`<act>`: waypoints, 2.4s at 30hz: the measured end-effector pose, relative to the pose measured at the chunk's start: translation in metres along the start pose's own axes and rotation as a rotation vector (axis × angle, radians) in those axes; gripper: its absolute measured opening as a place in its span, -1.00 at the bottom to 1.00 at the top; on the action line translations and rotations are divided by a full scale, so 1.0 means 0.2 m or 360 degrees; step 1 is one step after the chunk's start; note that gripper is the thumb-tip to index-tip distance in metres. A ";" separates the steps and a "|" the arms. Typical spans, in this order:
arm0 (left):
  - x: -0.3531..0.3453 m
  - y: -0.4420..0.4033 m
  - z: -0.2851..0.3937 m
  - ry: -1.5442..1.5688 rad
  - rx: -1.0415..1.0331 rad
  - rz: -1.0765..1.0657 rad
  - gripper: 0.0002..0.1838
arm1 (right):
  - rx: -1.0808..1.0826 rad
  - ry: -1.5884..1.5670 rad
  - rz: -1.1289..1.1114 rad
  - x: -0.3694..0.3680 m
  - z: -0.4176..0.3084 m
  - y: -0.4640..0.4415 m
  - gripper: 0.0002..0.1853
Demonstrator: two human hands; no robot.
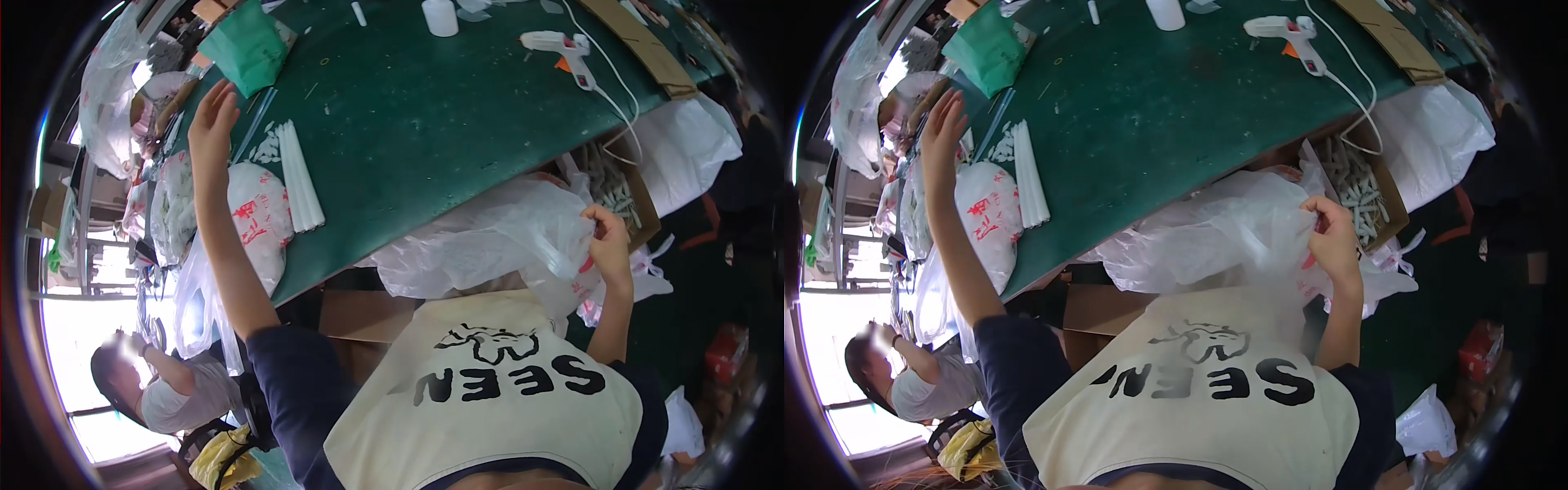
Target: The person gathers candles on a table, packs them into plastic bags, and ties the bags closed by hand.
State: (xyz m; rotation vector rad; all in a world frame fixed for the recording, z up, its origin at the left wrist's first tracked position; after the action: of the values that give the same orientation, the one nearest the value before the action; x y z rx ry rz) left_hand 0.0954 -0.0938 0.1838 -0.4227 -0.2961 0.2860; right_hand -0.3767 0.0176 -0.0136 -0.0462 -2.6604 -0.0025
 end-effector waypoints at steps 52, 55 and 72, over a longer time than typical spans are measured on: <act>-2.07 0.67 -1.35 -0.1020 0.0414 -0.1217 -0.61 | -0.0405 -0.0233 -0.0395 0.11 0.61 0.03 -0.76; -2.15 0.65 -1.37 -0.1022 0.0397 -0.1233 -0.61 | -0.0461 -0.0258 -0.0427 0.09 0.65 0.03 -0.77; -2.55 0.60 -1.49 -0.0987 0.0319 -0.1246 -0.63 | -0.0527 -0.0289 -0.0445 0.13 0.67 0.01 -0.76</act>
State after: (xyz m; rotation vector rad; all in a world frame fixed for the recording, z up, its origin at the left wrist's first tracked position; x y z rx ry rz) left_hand -0.2977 -0.2630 -0.2406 0.0137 -0.9970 -0.3345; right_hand -0.4621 0.0222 -0.1196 0.2280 -2.7945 -0.5532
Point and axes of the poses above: each hand's wrist, its own y-axis away from the middle knuckle, its own x-axis out of the back of the hand, z = x × y, the point moved 9 cm from there along -y, towards the middle knuckle, and after that the axes turned 12 degrees about y, right-handed, at the moved point
